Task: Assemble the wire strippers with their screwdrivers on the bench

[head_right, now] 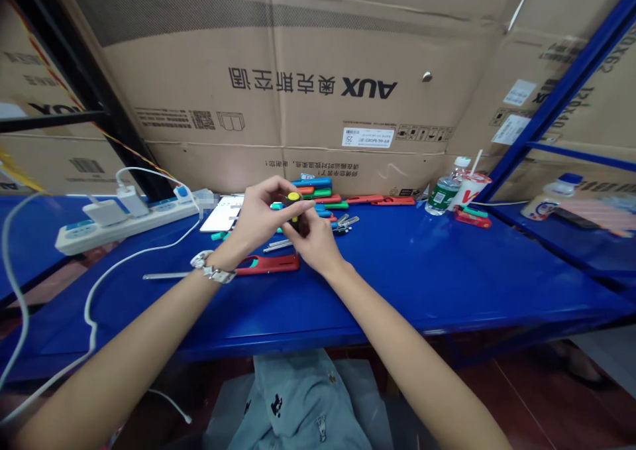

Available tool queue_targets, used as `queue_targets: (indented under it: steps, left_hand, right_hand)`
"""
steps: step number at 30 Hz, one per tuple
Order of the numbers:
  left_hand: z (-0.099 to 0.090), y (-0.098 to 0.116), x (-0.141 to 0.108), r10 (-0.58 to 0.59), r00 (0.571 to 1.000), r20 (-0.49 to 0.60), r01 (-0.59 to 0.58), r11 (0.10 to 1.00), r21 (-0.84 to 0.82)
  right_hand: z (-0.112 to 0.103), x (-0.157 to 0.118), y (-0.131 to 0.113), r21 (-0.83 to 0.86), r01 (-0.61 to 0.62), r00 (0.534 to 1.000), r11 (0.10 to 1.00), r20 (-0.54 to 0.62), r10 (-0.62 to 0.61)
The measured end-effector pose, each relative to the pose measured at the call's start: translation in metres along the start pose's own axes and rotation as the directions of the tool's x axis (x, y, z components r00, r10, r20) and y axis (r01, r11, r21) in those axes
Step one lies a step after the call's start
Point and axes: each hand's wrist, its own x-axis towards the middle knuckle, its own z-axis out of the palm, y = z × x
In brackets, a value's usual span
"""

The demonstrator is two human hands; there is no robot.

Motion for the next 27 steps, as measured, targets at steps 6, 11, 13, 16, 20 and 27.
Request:
queue_targets:
  steps: [6,11,13,16,20,27]
  left_hand:
    - [0.008,-0.006,-0.007,-0.018,1.000,-0.022,0.015,0.992,-0.122]
    - [0.005,-0.005,-0.012,-0.032,0.994,0.105,0.052,0.980,-0.191]
    - [0.007,-0.005,-0.012,-0.026,0.997,0.069,0.037,0.984,-0.172]
    - [0.014,-0.006,-0.012,-0.029,0.995,-0.099,0.016,0.992,-0.124]
    - [0.019,-0.006,-0.013,-0.052,0.973,-0.226,0.022,0.991,-0.131]
    - [0.006,-0.004,-0.014,-0.041,0.998,0.050,0.048,0.988,-0.149]
  right_hand:
    - [-0.007,0.003,-0.005,0.041,0.013,0.997,0.999,0.077,-0.016]
    - [-0.019,0.003,-0.014,0.147,-0.034,0.979,0.989,0.205,0.003]
    - [-0.018,0.003,-0.012,0.134,-0.021,0.985,0.991,0.173,-0.002]
    - [-0.012,0.005,-0.004,0.126,-0.022,0.992,0.992,0.122,0.007]
    - [-0.001,0.007,0.003,0.094,-0.044,0.997,0.995,0.061,0.039]
    - [-0.012,0.003,-0.016,0.165,-0.024,0.983,0.986,0.185,-0.007]
